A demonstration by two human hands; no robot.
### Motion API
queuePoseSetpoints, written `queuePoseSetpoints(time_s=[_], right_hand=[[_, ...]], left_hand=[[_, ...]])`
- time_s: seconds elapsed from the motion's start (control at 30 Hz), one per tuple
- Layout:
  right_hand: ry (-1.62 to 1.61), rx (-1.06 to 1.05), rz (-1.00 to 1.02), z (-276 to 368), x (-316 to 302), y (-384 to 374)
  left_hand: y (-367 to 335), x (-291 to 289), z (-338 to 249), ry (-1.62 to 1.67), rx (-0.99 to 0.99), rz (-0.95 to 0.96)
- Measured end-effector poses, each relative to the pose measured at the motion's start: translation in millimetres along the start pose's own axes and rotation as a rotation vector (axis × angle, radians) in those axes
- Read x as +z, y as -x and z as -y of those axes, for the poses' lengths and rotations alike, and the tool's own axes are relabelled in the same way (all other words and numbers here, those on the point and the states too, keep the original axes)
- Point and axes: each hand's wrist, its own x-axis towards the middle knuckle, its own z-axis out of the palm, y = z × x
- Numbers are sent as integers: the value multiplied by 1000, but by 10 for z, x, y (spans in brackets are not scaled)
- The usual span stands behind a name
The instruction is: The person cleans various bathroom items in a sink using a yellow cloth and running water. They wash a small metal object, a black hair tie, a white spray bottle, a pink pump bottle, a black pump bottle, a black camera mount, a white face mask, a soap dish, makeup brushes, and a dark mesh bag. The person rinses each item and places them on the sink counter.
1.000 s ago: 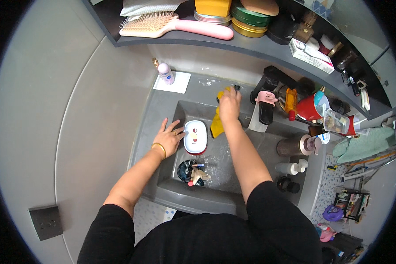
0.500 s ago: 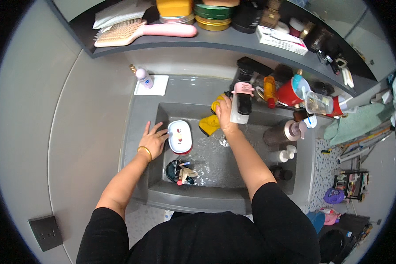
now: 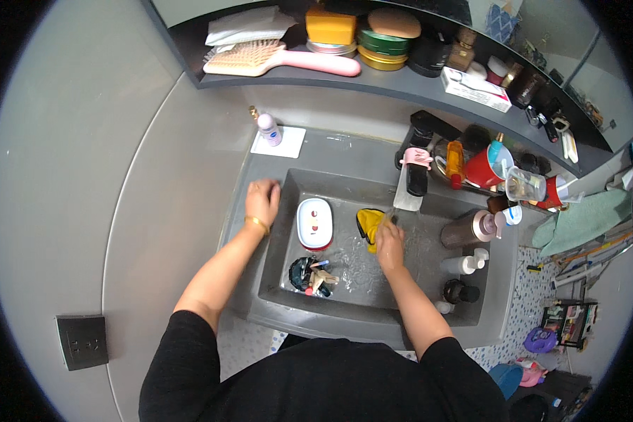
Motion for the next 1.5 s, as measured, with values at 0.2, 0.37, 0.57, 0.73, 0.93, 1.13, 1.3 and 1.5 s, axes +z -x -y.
queuePoseSetpoints(time_s=[0.2, 0.37, 0.57, 0.73, 0.93, 1.13, 1.3, 1.5], right_hand=[[9, 98, 477, 961, -354, -581], [-294, 53, 295, 1465, 135, -1328], [-156, 152, 100, 1913, 894, -2026], [-77, 386, 224, 2081, 1011, -2097], [-404, 416, 442, 1984, 895, -1861], [-835, 527, 360, 1881, 661, -1260], [-908, 541, 338, 1605, 153, -855], [-885, 589, 198, 782, -399, -104]], left_hand=[[-605, 144, 499, -82, -216, -192], [-909, 290, 439, 78, -228, -248], [-1317, 413, 275, 252, -299, -374], [-1389, 487, 552, 321, -359, -254], [-1058, 407, 524, 554, -368, -286], [-442, 55, 274, 644, -430, -208], [-11, -297, -34, 1020, -323, -171], [462, -611, -462, 1195, -362, -114]])
